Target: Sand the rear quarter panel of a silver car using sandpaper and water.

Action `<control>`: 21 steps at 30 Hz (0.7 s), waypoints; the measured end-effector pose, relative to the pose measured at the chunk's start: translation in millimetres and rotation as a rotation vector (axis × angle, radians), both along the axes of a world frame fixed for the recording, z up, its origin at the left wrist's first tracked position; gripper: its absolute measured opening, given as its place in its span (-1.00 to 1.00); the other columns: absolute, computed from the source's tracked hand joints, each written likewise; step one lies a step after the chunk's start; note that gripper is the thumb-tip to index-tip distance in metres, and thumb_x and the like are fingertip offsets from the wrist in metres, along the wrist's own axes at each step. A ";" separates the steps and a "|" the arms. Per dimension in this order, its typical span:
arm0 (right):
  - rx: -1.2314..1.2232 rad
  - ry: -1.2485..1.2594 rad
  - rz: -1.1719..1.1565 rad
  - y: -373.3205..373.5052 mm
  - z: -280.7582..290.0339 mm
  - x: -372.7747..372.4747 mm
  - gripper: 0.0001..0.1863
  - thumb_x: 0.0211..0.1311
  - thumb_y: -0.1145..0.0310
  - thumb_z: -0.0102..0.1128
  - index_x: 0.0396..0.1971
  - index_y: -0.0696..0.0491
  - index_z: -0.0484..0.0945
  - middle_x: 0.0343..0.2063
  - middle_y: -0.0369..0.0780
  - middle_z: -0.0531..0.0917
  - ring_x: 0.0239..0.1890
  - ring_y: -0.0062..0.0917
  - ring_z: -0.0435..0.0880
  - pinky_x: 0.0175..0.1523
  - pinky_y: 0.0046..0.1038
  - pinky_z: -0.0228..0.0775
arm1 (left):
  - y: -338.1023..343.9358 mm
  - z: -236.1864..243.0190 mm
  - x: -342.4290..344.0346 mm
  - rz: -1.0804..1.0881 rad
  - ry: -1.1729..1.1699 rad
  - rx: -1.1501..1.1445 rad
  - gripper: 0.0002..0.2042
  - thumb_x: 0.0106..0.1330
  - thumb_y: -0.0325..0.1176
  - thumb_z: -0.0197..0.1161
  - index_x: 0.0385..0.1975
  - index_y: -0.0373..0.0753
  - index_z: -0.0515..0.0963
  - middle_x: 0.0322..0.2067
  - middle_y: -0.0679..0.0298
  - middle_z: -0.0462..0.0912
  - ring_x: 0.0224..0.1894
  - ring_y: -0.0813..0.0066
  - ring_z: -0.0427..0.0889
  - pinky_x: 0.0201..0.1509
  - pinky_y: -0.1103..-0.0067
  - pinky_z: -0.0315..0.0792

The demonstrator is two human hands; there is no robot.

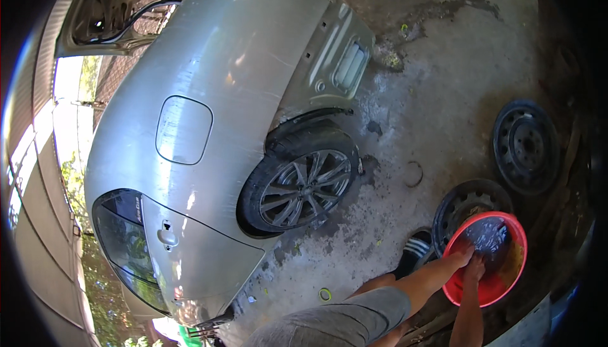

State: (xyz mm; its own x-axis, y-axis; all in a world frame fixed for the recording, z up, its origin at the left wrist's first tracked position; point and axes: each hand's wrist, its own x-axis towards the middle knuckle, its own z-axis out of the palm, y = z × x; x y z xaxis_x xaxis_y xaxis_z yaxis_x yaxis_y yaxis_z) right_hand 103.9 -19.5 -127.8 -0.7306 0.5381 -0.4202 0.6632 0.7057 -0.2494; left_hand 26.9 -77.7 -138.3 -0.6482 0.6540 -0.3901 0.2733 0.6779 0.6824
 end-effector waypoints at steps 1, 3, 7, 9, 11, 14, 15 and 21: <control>0.058 -0.062 -0.019 38.3 -63.0 40.8 -0.69 0.34 0.36 -0.07 0.03 -0.01 0.52 0.06 -0.07 0.57 -0.05 -0.12 0.65 -0.03 -0.12 0.52 | 48.2 23.1 15.3 -0.145 -0.149 -0.034 -0.64 0.34 -0.29 0.04 0.08 -0.31 0.45 0.12 -0.15 0.48 0.18 0.05 0.48 0.23 0.33 0.38; -0.021 -0.132 -0.599 140.2 -124.1 239.0 -0.67 0.31 0.37 0.00 0.04 0.04 0.52 0.06 -0.04 0.57 -0.01 -0.12 0.63 0.04 -0.15 0.49 | 154.1 103.2 76.2 -0.497 -0.438 -0.006 -0.66 0.30 -0.32 0.06 0.03 -0.32 0.46 0.07 -0.18 0.50 0.17 0.04 0.49 0.22 0.31 0.40; -0.282 0.206 -0.626 23.2 76.5 52.6 -0.67 0.23 0.43 0.07 -0.01 0.17 0.50 -0.03 0.05 0.59 -0.14 -0.02 0.63 -0.03 -0.16 0.50 | 55.1 154.6 -30.0 -0.385 -0.444 -0.281 -0.77 0.24 -0.34 0.13 -0.22 -0.33 0.61 -0.30 -0.05 0.66 -0.07 0.09 0.61 -0.05 0.30 0.48; -0.310 0.394 -0.811 61.1 148.7 64.5 -0.66 0.21 0.43 0.10 -0.02 0.19 0.49 -0.10 0.03 0.62 -0.21 -0.01 0.63 -0.08 -0.13 0.51 | 65.5 194.6 -21.7 -0.101 -0.662 -0.152 -0.82 0.20 -0.34 0.21 -0.33 -0.32 0.62 -0.42 0.01 0.66 -0.22 0.12 0.66 -0.18 0.32 0.51; -0.621 0.652 -1.016 49.6 205.4 34.0 -0.65 0.18 0.44 0.11 -0.01 0.16 0.48 -0.16 -0.08 0.63 -0.26 -0.15 0.63 -0.15 -0.16 0.54 | 37.8 201.9 -46.7 0.153 -0.745 0.188 -0.81 0.13 -0.29 0.40 -0.40 -0.26 0.58 -0.52 0.23 0.56 -0.42 0.40 0.56 -0.28 0.43 0.48; -0.845 0.867 -1.375 79.6 286.2 62.4 -0.53 0.23 0.29 0.33 0.11 0.11 0.49 0.07 -0.04 0.50 -0.02 -0.16 0.56 -0.12 -0.02 0.63 | 61.6 284.6 -53.9 0.213 -1.123 0.308 -0.75 0.11 -0.35 0.47 -0.32 -0.19 0.51 -0.39 0.34 0.55 -0.33 0.48 0.54 -0.24 0.45 0.50; -0.883 0.906 -1.436 84.6 349.8 33.8 -0.55 0.21 0.35 0.33 0.08 0.14 0.51 -0.01 -0.06 0.56 -0.04 -0.21 0.57 -0.14 -0.13 0.62 | 61.5 316.6 -73.8 0.229 -1.095 0.357 -0.75 0.11 -0.35 0.47 -0.32 -0.19 0.51 -0.39 0.34 0.55 -0.33 0.48 0.54 -0.24 0.45 0.50; -1.086 0.913 -0.844 109.1 463.5 -76.9 -0.65 0.26 0.38 0.26 -0.01 0.24 0.55 -0.08 -0.11 0.62 -0.09 -0.27 0.58 0.01 -0.34 0.55 | -13.7 473.0 -230.4 0.533 -1.041 0.920 -0.68 0.14 -0.50 0.42 -0.20 -0.21 0.40 -0.11 0.27 0.54 -0.16 0.47 0.60 -0.09 0.51 0.56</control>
